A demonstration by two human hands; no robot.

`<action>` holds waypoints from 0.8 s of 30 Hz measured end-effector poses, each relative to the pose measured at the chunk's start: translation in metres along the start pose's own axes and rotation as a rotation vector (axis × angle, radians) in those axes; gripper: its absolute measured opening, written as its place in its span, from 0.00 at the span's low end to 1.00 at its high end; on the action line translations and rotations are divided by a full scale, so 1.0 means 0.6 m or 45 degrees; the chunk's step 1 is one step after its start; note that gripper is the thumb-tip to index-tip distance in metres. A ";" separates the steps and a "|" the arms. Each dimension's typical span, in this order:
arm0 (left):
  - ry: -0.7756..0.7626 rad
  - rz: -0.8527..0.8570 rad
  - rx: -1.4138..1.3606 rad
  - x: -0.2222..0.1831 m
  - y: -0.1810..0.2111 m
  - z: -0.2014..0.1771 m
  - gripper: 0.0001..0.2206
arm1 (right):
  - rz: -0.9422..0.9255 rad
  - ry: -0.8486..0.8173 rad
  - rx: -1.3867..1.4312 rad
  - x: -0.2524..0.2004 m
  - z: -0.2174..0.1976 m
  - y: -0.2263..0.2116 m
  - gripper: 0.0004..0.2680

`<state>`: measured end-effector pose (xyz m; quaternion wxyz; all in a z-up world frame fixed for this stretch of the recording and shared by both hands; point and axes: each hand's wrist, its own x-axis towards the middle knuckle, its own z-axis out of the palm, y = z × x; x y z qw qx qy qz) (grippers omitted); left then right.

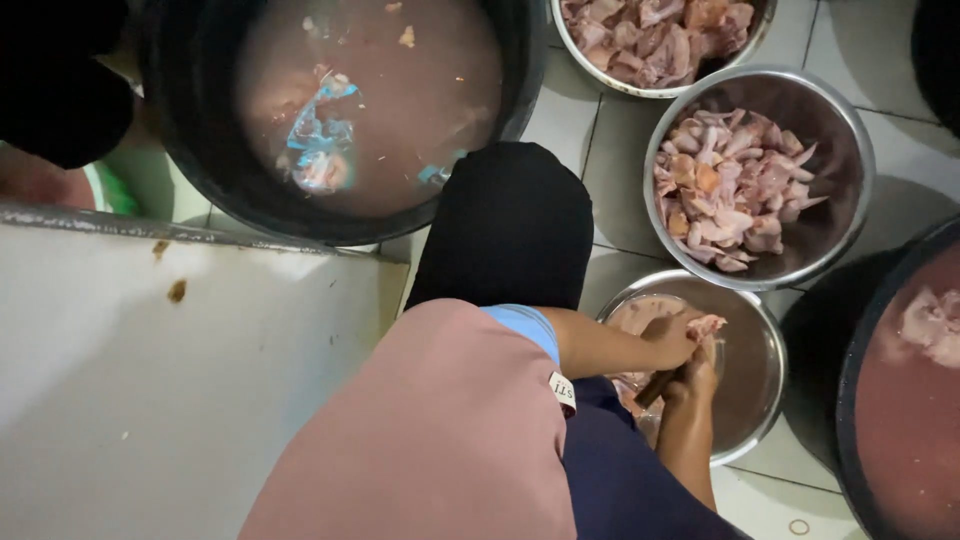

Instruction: The person is cleaning and cutting raw chicken pieces using a knife, then placing them into metal bowls.

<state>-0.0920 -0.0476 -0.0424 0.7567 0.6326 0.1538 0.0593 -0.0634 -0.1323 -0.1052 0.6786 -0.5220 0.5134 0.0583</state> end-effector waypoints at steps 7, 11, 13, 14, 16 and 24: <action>0.015 0.158 0.279 -0.036 -0.002 -0.020 0.26 | -0.247 -0.379 -0.437 -0.166 0.032 -0.058 0.17; -0.587 -0.709 0.485 0.023 0.147 -0.061 0.09 | -0.392 -0.473 -0.663 -0.190 0.052 -0.068 0.14; -0.416 -0.355 -0.005 -0.005 0.026 -0.001 0.18 | -0.455 -0.522 -0.738 -0.212 -0.006 -0.053 0.13; -0.246 0.012 -0.484 -0.008 -0.036 0.025 0.37 | -0.517 -0.571 -0.811 -0.219 -0.025 -0.045 0.13; -0.445 -0.212 -0.170 0.057 0.068 -0.003 0.28 | -0.560 -0.598 -0.897 -0.232 -0.071 -0.032 0.14; -1.825 -0.726 -1.712 0.192 -0.094 -0.002 0.20 | 0.305 -0.131 -0.037 -0.007 -0.139 0.031 0.15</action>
